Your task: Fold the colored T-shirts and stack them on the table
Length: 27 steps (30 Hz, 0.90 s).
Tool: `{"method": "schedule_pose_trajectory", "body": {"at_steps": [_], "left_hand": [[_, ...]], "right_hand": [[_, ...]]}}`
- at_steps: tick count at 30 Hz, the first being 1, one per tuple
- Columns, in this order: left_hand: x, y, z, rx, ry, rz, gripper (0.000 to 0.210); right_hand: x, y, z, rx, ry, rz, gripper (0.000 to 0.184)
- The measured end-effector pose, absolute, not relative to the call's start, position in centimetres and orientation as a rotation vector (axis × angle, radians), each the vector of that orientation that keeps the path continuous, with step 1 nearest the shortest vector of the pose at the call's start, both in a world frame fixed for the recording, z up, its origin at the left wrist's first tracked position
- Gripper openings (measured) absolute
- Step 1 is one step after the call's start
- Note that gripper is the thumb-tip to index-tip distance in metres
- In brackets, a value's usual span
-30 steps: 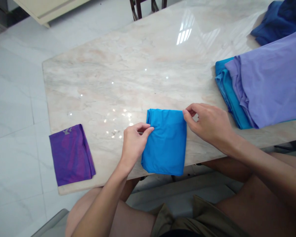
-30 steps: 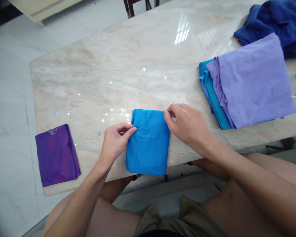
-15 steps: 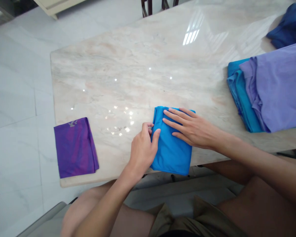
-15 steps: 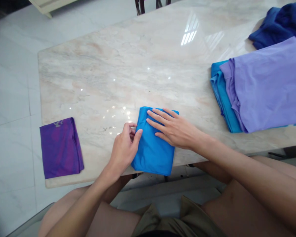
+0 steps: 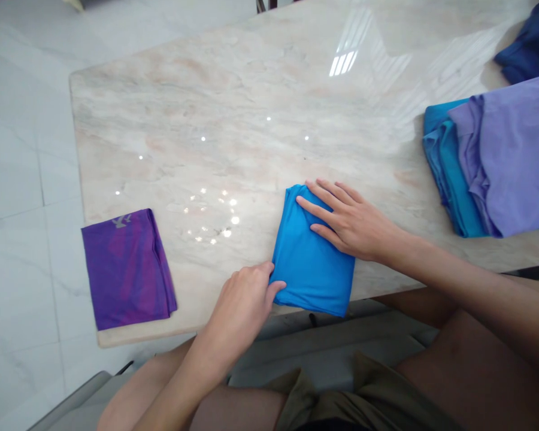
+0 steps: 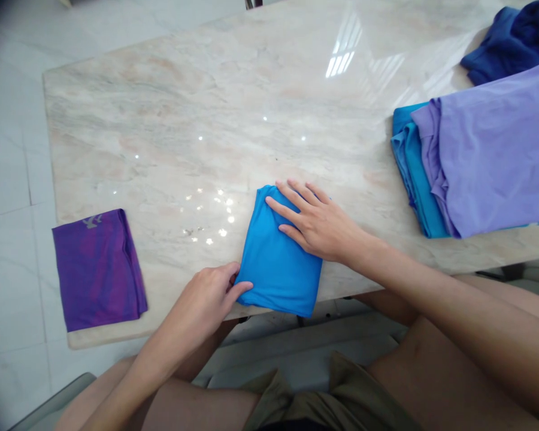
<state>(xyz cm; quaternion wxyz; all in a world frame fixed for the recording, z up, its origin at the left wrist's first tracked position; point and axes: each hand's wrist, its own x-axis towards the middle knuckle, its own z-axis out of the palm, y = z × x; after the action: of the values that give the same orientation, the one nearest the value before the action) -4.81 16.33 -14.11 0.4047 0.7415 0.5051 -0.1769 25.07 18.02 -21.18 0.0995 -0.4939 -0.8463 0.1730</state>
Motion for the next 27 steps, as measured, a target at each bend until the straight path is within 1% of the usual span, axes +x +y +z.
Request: {"method": "schedule_pose_trajectory", "body": {"at_steps": [2, 4, 6, 8, 10, 11, 14, 16, 18, 22, 27], "left_hand": [[-6.0, 16.8, -14.3, 1.894, 1.248, -0.447, 0.019], [-6.4, 17.3, -14.0, 1.912, 1.283, -0.377, 0.023], [-5.8, 17.7, -13.3, 1.934, 1.387, -0.169, 0.025], [-4.0, 17.6, -12.7, 1.962, 1.423, 0.118, 0.023], [-1.6, 17.0, -12.7, 2.044, 1.301, 0.340, 0.023], [-0.5, 16.5, -13.0, 2.116, 1.200, 0.386, 0.028], [1.9, 14.8, -15.3, 2.384, 0.969, 0.292, 0.050], [2.2, 13.7, -17.2, 2.513, 0.950, 0.177, 0.061], [1.8, 13.1, -18.7, 2.579, 0.978, 0.105, 0.067], [0.0, 12.6, -19.8, 2.620, 1.005, 0.056, 0.070], [-1.6, 12.6, -18.0, 2.647, 0.998, 0.121, 0.063]], "right_hand": [[24.9, 18.2, -20.8, -1.453, -2.472, 0.524, 0.059], [25.0, 18.4, -20.2, -1.446, -2.438, 0.535, 0.054], [25.4, 18.7, -19.3, -1.469, -2.389, 0.527, 0.050], [25.9, 18.9, -18.2, -1.527, -2.324, 0.495, 0.046], [26.5, 19.2, -17.2, -1.609, -2.253, 0.450, 0.044], [26.8, 19.3, -16.8, -1.652, -2.217, 0.425, 0.043], [27.7, 19.4, -16.3, -1.739, -2.137, 0.364, 0.043], [28.3, 19.2, -16.6, -1.741, -2.131, 0.343, 0.042], [28.9, 18.9, -17.2, -1.718, -2.158, 0.334, 0.042], [29.9, 17.9, -18.6, -1.691, -2.212, 0.322, 0.040], [31.1, 16.7, -18.5, -1.756, -2.148, 0.338, 0.043]]}}
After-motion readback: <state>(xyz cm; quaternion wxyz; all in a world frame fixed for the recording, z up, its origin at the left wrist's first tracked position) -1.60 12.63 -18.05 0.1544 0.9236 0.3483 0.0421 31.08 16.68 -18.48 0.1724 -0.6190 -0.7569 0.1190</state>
